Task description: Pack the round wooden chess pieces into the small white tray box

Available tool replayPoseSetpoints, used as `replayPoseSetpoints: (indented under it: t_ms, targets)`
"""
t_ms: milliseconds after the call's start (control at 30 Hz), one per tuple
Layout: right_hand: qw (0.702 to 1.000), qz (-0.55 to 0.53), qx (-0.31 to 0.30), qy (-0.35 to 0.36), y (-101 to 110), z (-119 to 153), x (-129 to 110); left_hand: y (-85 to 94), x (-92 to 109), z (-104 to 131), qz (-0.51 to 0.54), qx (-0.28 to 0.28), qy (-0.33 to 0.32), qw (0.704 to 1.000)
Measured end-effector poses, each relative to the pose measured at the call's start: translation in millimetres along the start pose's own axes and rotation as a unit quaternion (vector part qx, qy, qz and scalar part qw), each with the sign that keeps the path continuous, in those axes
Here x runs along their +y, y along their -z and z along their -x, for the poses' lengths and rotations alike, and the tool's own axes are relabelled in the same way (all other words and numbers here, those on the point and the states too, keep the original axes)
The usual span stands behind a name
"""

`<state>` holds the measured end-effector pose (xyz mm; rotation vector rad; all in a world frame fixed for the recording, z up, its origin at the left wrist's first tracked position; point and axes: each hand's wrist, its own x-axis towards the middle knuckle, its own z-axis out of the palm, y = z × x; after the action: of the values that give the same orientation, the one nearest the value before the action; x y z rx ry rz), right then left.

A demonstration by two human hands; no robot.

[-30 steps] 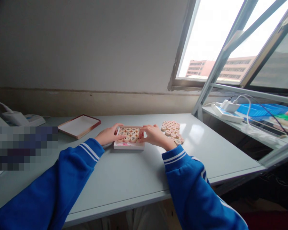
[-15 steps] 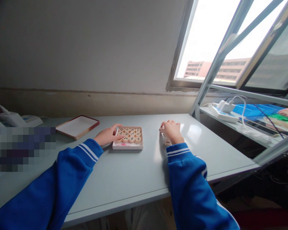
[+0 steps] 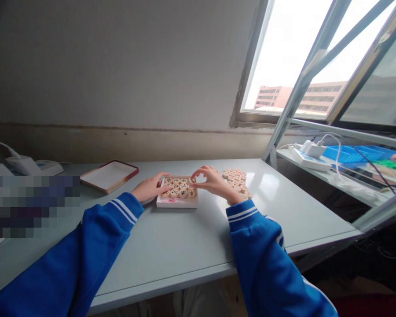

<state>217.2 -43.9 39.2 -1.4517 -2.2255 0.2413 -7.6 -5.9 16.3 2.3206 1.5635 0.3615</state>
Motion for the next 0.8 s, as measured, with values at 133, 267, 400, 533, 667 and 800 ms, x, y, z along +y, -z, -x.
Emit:
replayPoseSetpoints:
  t_ms: [133,267,400,533,667,800]
  targets:
    - [0.996,-0.007,-0.028,0.088,-24.0,-5.9,-29.6,-0.1,-2.3,-1.2,0.025,-0.001,-0.009,1.0]
    - [0.988,-0.026,-0.011,0.152,-42.4,-11.0,-38.7,-1.0,-6.0,-4.1,0.042,-0.007,-0.013,0.999]
    - [0.983,-0.048,-0.009,0.177,-46.9,-13.0,-37.4,-1.0,-6.2,-5.2,0.038,-0.014,-0.013,0.999]
    - [0.986,-0.055,-0.019,0.156,-48.5,-11.6,-37.8,-1.0,-6.2,-5.2,0.044,-0.013,-0.019,0.999]
    - [0.987,-0.063,-0.019,0.149,-46.4,-10.5,-39.5,-1.7,-10.8,-7.1,0.084,-0.033,-0.026,0.996]
    - [0.996,0.061,0.019,0.064,-27.2,-9.2,-26.4,-1.7,-16.3,-8.9,0.14,-0.071,-0.034,0.987]
